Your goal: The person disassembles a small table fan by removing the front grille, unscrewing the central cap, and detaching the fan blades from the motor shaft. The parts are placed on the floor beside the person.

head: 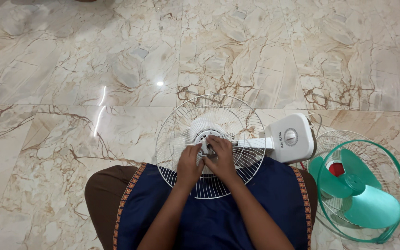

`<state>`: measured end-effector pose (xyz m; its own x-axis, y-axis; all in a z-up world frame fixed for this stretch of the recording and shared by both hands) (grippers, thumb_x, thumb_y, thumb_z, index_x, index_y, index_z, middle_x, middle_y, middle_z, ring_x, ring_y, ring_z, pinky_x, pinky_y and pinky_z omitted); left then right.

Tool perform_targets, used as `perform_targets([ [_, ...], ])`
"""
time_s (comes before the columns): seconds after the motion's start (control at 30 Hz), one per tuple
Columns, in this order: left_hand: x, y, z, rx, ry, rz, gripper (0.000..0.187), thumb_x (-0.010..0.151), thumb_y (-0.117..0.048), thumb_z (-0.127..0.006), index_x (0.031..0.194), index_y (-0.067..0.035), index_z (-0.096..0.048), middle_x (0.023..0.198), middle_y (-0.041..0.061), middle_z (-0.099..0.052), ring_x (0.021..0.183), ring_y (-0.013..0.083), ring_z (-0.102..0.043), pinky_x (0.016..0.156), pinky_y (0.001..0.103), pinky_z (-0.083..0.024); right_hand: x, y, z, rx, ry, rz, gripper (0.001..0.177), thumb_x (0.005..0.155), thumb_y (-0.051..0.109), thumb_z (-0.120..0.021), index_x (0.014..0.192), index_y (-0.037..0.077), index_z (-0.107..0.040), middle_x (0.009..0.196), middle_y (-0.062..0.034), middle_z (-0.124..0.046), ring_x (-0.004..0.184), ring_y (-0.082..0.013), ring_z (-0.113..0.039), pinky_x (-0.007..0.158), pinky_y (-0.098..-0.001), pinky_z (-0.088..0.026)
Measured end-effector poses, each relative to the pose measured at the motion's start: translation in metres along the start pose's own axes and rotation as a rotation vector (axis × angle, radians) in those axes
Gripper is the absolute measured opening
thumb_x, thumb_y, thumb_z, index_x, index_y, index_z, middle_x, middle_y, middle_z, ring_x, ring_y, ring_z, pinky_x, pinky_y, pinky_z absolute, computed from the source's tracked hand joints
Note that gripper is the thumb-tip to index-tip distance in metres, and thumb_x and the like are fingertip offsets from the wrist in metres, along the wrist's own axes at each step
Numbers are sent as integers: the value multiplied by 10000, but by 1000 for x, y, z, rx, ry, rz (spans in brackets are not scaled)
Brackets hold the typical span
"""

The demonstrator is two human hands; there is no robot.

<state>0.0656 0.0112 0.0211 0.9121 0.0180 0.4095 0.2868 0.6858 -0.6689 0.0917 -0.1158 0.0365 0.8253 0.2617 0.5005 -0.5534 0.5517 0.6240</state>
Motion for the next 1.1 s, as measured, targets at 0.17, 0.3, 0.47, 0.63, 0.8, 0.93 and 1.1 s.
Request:
perform_targets([
  [0.17,11,-16,1,52,-3,-142,656,744,44,-687,1385,-49,-580,1310,143,-619,1114,348,-594,963,438,-501,-14,-22,-9,-24,-76,-188,757,735,192,-850,1390,-8,-527,1334,-213,-494,1258,-385,-433,1055,-509,-392],
  [0.3,16,-21,-10,61,39,-167,687,743,37,-686,1412,-75,-580,1295,168,-600,1070,338,-589,945,446,-500,-8,-26,-12,-80,-81,-184,717,738,169,-856,1370,11,-558,1286,-211,-518,1217,-393,-476,1036,-506,-411],
  [0.47,27,-18,-22,89,49,-111,756,732,62,-690,1463,-76,-553,1205,170,-585,1088,362,-580,927,446,-505,-4,-19,-4,-88,-53,-70,689,661,93,-842,1295,3,-587,1235,-214,-554,1141,-423,-529,968,-491,-459],
  [0.63,25,-12,-28,14,80,34,783,681,20,-759,1427,-68,-540,1147,180,-549,1053,378,-581,880,445,-516,4,-21,-2,-91,80,-18,688,662,31,-820,1313,3,-602,1248,-181,-578,1142,-389,-549,971,-459,-484],
  [0.8,10,0,-27,-80,11,136,768,709,-26,-789,1415,-15,-486,1137,201,-521,989,391,-599,795,456,-534,12,-14,0,-80,167,60,685,652,-26,-779,1318,60,-639,1252,-144,-604,1141,-375,-555,975,-436,-499],
  [0.93,-7,13,-42,-101,-35,241,660,756,-25,-756,1365,-23,-503,1139,211,-516,932,408,-623,744,487,-532,6,-9,-5,-68,189,103,680,644,-46,-749,1305,78,-648,1281,-143,-599,1185,-376,-550,1009,-442,-491],
  [1.1,-13,20,-42,-141,-71,216,657,819,50,-627,1457,-21,-491,1163,195,-537,921,383,-659,738,474,-549,6,-5,-8,-13,168,17,741,601,26,-809,1310,49,-591,1308,-189,-533,1216,-402,-488,1025,-481,-442],
])
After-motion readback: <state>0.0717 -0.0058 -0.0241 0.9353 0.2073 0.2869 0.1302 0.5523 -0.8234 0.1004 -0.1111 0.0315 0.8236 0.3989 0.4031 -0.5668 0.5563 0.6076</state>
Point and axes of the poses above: each hand's wrist, its own x-axis towards the middle knuckle, its own z-axis out of the back of the hand, y = z × x, the point moved 10 cm from there along x, towards the middle knuckle
